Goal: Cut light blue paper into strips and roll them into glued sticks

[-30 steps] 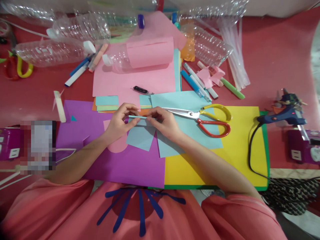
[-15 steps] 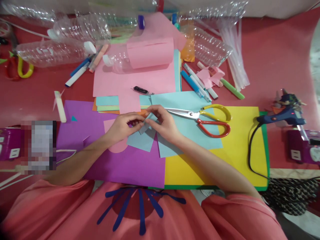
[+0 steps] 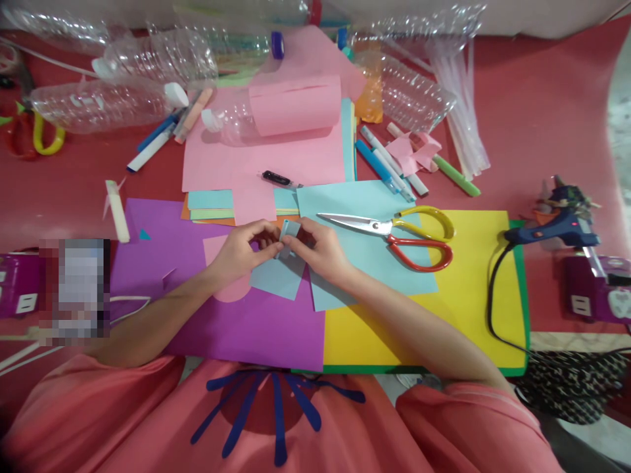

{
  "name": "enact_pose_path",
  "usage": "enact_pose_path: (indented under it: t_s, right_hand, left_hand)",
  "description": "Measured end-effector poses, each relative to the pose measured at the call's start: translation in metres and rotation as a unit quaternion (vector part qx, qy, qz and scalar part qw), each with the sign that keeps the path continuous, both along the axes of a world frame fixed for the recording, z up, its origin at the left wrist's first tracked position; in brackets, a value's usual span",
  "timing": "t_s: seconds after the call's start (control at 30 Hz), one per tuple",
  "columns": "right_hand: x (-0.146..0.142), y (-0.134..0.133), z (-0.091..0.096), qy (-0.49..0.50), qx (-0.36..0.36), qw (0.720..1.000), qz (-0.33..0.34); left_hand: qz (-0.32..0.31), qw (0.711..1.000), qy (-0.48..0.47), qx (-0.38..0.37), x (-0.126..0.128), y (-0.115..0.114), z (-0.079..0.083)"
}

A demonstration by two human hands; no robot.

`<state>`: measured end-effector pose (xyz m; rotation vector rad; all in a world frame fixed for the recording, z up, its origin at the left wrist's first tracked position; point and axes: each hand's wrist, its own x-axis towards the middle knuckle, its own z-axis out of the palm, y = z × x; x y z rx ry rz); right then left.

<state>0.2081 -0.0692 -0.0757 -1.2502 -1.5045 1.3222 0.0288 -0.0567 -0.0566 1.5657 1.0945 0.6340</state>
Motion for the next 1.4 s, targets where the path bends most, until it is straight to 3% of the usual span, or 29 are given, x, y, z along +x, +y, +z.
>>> enact_pose_path:
  t_s: [0.3, 0.77, 1.0, 1.1, 1.2, 1.27, 1.3, 1.37, 1.4]
  right_hand:
    - [-0.001, 0.001, -0.004, 0.003, -0.003, 1.000, 0.003]
    - [-0.003, 0.000, 0.001, 0.018, 0.006, 1.000, -0.018]
    - [-0.002, 0.000, -0.001, 0.030, 0.020, 0.999, -0.011]
    - [0.005, 0.002, 0.011, 0.008, 0.016, 1.000, 0.013]
    - [0.035, 0.004, 0.038, -0.117, 0.031, 0.993, -0.009]
    - [0.075, 0.003, 0.057, -0.250, 0.044, 0.960, -0.116]
    - [0.101, 0.002, 0.065, -0.325, 0.037, 0.926, -0.189]
    - [0.158, -0.004, 0.071, -0.465, 0.021, 0.815, -0.344]
    - [0.187, -0.007, 0.069, -0.517, 0.014, 0.776, -0.362]
  left_hand:
    - [0.008, 0.997, -0.038, -0.065, 0.002, 0.000, -0.001]
    - [0.029, 0.995, -0.043, -0.082, 0.000, 0.001, -0.008]
    - [0.012, 0.996, -0.041, -0.075, -0.001, 0.001, -0.003]
    - [0.023, 0.996, -0.033, -0.075, -0.002, 0.002, -0.002]
    - [0.048, 0.995, -0.011, -0.089, -0.004, 0.003, 0.000]
    - [0.058, 0.994, -0.021, -0.087, -0.005, 0.004, 0.002]
    - [0.059, 0.995, -0.031, -0.080, -0.005, 0.004, 0.003]
    - [0.057, 0.995, -0.052, -0.064, -0.004, 0.005, 0.005]
    - [0.055, 0.995, -0.059, -0.059, -0.003, 0.005, 0.006]
